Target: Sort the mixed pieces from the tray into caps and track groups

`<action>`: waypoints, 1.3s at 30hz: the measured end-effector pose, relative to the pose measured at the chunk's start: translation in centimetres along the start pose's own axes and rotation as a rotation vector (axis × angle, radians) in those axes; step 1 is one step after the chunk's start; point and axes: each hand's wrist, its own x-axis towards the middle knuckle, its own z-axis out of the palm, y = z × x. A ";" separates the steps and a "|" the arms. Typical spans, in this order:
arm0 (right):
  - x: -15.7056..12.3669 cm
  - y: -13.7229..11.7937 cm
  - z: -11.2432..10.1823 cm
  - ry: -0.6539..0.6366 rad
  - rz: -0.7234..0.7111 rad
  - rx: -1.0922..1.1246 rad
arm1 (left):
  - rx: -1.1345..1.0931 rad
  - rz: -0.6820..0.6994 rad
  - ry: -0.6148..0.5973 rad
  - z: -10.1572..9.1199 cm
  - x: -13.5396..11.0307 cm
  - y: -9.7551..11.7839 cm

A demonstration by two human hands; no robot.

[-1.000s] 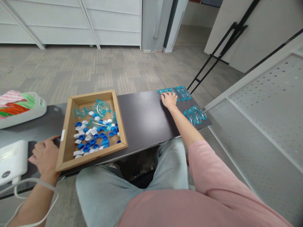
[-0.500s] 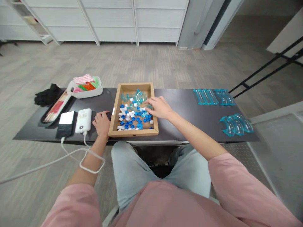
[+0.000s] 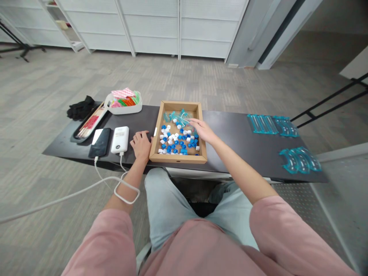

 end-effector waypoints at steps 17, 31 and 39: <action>-9.0 9.7 -12.7 0.358 0.592 -0.898 | 0.084 -0.046 -0.006 2.2 1.4 -1.3; -9.8 13.4 -17.2 0.367 0.731 -0.928 | 0.022 -0.124 0.068 3.0 1.4 -2.6; -9.9 13.3 -16.9 0.385 0.686 -0.919 | 0.061 -0.136 0.015 2.9 1.0 -2.4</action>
